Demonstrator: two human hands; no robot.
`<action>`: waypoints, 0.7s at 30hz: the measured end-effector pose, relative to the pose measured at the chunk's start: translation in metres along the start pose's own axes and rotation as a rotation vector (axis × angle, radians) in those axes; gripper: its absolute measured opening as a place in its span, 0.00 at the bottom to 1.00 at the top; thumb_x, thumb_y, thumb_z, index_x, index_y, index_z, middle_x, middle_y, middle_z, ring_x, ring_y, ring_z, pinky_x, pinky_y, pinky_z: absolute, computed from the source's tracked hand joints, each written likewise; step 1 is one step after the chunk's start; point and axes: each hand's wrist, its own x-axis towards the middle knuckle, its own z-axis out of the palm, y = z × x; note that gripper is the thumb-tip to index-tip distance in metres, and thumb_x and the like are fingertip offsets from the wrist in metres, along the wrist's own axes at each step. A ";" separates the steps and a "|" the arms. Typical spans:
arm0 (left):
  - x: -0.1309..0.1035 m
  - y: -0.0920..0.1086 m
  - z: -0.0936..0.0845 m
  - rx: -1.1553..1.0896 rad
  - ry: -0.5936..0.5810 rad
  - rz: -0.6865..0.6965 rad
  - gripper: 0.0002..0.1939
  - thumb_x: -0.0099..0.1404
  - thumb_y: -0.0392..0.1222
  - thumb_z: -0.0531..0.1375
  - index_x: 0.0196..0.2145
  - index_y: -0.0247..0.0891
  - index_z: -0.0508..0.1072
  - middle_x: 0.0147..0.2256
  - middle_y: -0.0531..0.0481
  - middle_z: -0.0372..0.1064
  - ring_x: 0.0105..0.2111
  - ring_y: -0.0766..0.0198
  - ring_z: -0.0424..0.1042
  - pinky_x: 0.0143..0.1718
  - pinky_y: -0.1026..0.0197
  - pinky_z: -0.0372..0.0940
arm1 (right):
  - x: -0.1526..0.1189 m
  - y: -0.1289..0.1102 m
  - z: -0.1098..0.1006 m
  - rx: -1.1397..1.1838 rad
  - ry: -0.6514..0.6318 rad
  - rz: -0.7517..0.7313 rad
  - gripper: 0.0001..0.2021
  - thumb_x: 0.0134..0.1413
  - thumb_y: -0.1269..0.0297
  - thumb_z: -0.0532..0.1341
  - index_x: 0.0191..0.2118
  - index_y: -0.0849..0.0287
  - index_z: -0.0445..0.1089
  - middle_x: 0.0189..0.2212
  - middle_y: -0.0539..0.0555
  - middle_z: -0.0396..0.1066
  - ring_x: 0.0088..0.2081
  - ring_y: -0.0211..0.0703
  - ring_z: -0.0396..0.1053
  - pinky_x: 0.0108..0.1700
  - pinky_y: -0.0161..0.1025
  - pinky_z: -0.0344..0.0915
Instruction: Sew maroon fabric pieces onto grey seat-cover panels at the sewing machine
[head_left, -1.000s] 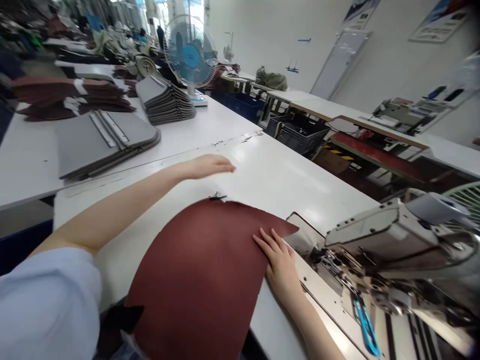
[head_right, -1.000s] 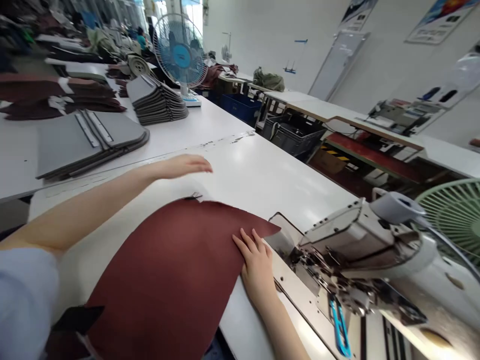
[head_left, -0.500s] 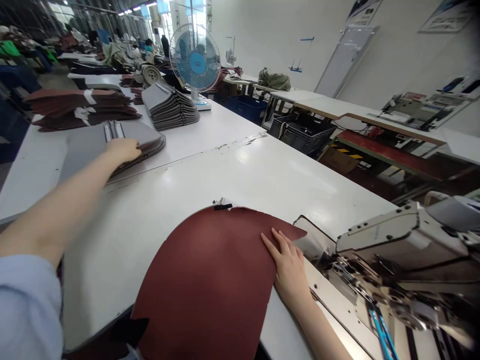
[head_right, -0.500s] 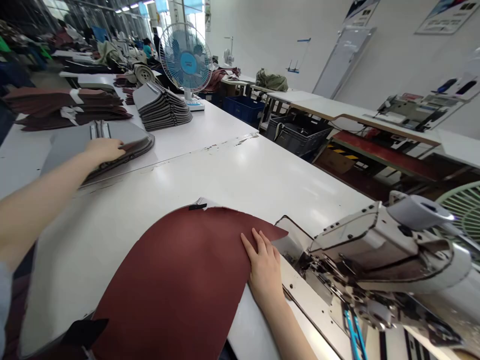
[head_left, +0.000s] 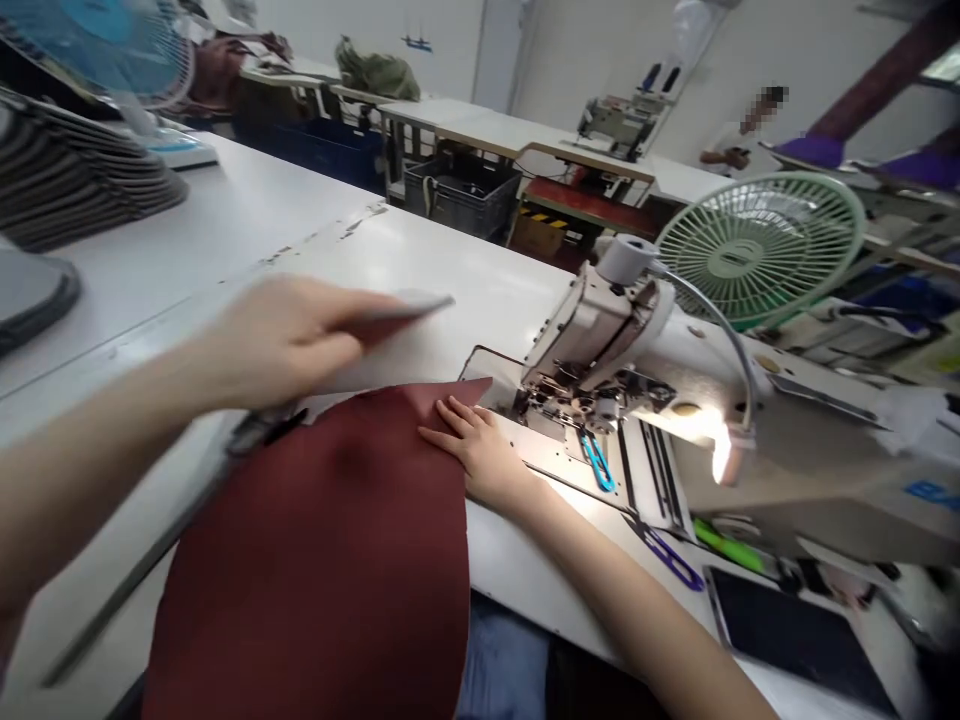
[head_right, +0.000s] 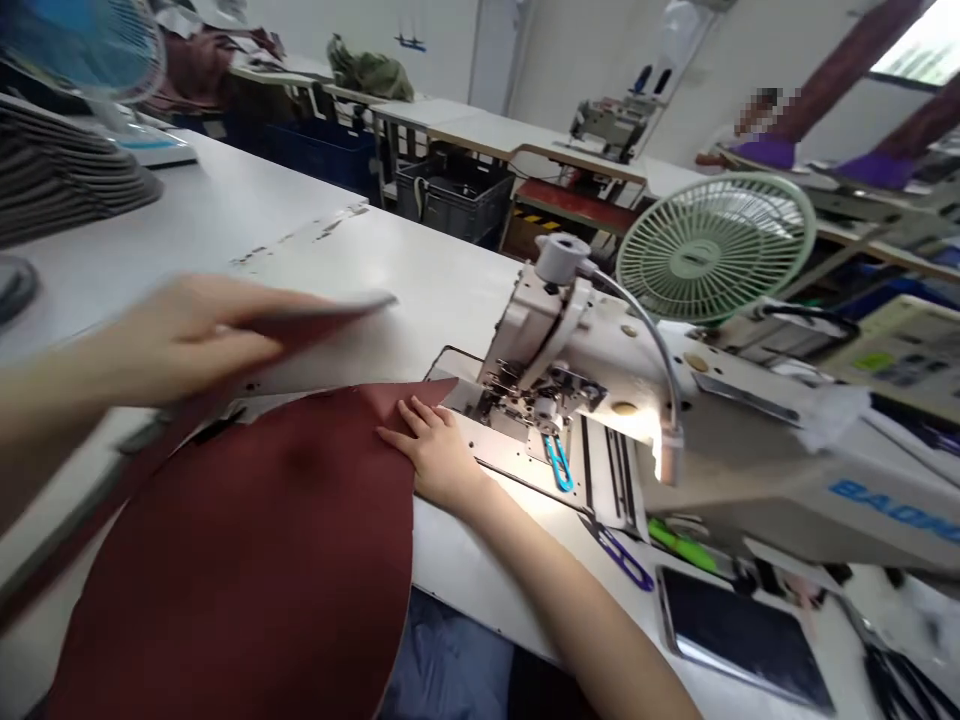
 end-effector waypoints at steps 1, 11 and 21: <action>0.015 0.020 0.023 -0.031 -0.100 0.145 0.30 0.59 0.47 0.47 0.59 0.52 0.67 0.44 0.61 0.75 0.38 0.61 0.73 0.40 0.63 0.65 | -0.008 0.001 -0.003 0.015 0.005 -0.008 0.22 0.66 0.54 0.56 0.63 0.49 0.66 0.67 0.62 0.55 0.69 0.56 0.49 0.64 0.53 0.48; 0.057 0.069 0.159 -0.080 -0.392 0.485 0.20 0.57 0.41 0.57 0.48 0.42 0.73 0.56 0.44 0.67 0.54 0.49 0.65 0.52 0.50 0.62 | -0.073 0.013 -0.004 0.153 0.064 -0.078 0.23 0.59 0.65 0.59 0.61 0.49 0.67 0.58 0.54 0.69 0.59 0.48 0.61 0.63 0.48 0.49; 0.072 0.071 0.164 -0.040 -0.420 0.594 0.35 0.55 0.38 0.56 0.62 0.38 0.62 0.66 0.45 0.54 0.64 0.47 0.53 0.62 0.47 0.57 | -0.075 0.019 0.009 0.149 0.148 -0.114 0.19 0.62 0.58 0.55 0.56 0.52 0.71 0.57 0.55 0.69 0.54 0.50 0.63 0.58 0.49 0.50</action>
